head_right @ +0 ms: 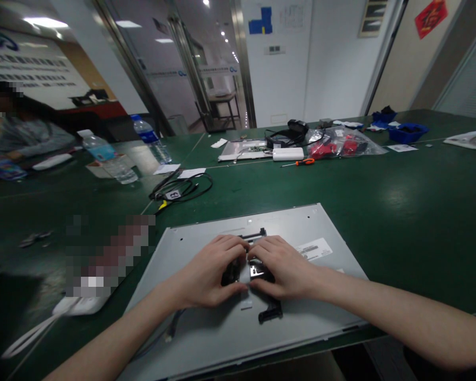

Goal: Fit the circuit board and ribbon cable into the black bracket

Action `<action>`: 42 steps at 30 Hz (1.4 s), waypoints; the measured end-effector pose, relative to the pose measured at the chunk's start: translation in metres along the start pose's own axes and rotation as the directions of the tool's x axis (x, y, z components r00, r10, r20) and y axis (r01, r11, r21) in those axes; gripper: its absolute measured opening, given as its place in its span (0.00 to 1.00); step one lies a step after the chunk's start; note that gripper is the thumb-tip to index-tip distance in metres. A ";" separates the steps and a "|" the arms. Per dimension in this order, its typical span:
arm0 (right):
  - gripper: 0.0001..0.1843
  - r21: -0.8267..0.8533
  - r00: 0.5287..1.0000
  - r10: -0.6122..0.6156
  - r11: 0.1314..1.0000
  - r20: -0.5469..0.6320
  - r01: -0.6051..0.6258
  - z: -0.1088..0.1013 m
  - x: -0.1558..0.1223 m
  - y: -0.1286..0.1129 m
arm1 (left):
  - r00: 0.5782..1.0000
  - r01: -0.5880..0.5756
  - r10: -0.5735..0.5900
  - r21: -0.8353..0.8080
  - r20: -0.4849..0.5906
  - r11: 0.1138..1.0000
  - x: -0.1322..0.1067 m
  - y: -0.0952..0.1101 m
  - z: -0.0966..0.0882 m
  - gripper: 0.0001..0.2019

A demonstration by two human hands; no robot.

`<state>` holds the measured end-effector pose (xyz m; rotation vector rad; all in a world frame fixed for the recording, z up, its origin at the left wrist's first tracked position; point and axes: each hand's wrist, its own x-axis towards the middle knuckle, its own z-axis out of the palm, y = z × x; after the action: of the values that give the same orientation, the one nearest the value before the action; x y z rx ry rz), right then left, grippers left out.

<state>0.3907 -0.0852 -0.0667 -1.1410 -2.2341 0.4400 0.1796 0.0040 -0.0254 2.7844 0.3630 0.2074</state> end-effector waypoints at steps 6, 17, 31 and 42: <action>0.14 -0.010 0.994 -0.096 0.995 -0.058 0.095 0.000 -0.001 0.000 | 1.000 0.002 -0.002 0.009 -0.005 1.000 0.000 0.002 -0.001 0.17; 0.07 -0.009 0.972 -0.235 0.972 -0.004 0.235 0.001 0.001 0.002 | 0.999 0.015 -0.016 0.026 0.029 1.000 0.000 0.001 0.000 0.20; 0.12 -0.019 0.958 -0.278 0.960 0.076 0.280 0.001 0.002 0.005 | 1.000 0.013 -0.013 0.016 0.026 1.000 -0.001 0.001 -0.001 0.26; 0.11 0.028 0.957 -0.256 0.967 0.135 0.254 -0.008 0.002 -0.002 | 1.000 0.010 -0.009 -0.028 0.013 1.000 -0.001 0.003 -0.003 0.22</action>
<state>0.3939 -0.0845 -0.0586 -0.8219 -2.4553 0.4326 0.1789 0.0016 -0.0214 2.7550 0.3673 0.1904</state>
